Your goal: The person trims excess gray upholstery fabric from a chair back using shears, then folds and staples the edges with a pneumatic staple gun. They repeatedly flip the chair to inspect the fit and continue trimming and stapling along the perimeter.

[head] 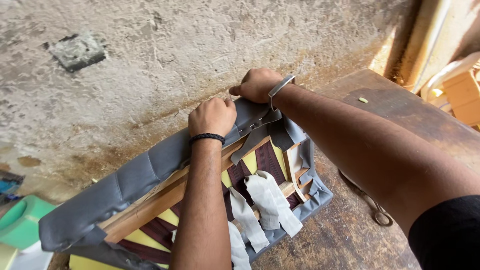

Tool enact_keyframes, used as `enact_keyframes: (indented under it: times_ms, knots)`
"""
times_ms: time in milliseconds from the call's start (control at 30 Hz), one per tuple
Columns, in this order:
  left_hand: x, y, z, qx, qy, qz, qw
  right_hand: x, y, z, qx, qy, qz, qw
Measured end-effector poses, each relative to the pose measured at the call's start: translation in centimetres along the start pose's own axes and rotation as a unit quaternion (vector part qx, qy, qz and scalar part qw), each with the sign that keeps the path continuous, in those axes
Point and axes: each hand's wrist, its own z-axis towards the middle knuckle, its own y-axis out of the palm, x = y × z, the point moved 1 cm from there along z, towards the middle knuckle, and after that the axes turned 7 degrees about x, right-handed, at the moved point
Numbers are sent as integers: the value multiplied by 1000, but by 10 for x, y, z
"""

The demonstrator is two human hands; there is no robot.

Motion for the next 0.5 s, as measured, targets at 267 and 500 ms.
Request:
enact_keyframes:
  times_ms: [267,500]
  knots:
    - [0,-1,-2,27,9,-9,1000,6,6,2,7,-22,19,1000]
    - [3,-10,-9,-18,-27,10,999,4,0,-4,2,-19,22,1000]
